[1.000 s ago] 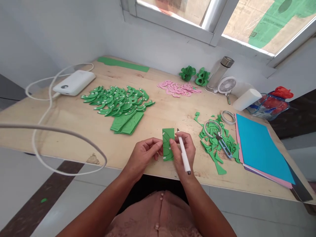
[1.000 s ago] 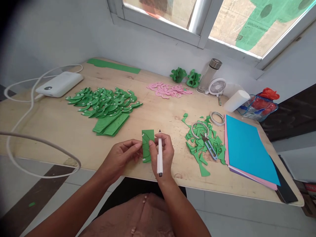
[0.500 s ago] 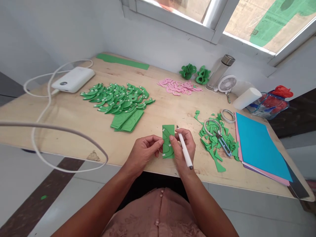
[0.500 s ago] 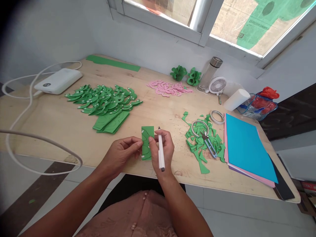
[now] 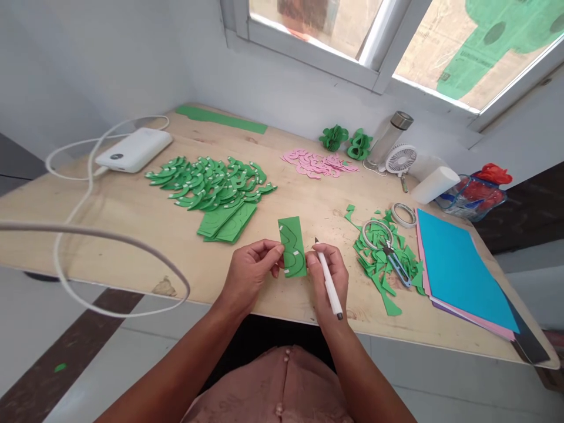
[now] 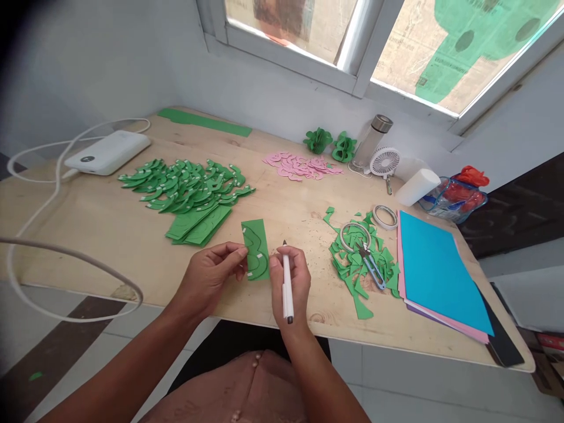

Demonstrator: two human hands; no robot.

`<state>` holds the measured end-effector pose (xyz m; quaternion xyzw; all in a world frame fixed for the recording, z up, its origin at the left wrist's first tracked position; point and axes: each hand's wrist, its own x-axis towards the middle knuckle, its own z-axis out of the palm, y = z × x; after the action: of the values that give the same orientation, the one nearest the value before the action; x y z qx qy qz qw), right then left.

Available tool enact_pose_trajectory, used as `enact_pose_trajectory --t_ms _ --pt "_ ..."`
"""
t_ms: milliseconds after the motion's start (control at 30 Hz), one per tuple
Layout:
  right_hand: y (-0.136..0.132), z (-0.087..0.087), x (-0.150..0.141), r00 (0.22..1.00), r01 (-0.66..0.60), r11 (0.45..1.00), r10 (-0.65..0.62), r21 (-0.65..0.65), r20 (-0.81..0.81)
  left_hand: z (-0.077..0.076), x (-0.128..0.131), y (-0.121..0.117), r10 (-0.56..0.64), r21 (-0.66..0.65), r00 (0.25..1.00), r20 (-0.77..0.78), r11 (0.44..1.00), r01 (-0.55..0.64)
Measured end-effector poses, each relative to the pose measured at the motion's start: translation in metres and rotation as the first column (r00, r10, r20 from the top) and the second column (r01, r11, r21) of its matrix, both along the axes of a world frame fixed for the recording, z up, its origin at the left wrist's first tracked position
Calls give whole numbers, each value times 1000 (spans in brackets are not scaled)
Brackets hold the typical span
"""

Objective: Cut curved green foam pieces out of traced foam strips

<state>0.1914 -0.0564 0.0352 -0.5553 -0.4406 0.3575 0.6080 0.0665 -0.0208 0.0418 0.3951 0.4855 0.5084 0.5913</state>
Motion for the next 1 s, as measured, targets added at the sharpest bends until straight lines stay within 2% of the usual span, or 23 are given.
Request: enact_pose_trajectory --t_ms 233,433,533,633,767,1000 --pt "-7 -6 -3 996 1 1000 -1 -5 91 2 4 -1 23 3 1000 15 1000 -23" --pt "-9 -15 1 991 -14 1000 14 -4 135 -4 1 -2 24 0 1000 -20 1000 -24" --pt "-12 -18 16 952 -4 1000 5 -5 305 -8 -3 0 40 52 994 -102 998 -35" --pt "-18 -20 35 892 41 999 -41 9 450 -13 -4 2 50 52 993 -103 998 -45" --pt "-27 -22 50 854 92 995 -96 33 512 -16 0 3 72 31 996 -48 997 -71" --pt "-32 -26 39 821 -9 999 -11 32 571 -16 1 3 83 1 996 24 997 -83"
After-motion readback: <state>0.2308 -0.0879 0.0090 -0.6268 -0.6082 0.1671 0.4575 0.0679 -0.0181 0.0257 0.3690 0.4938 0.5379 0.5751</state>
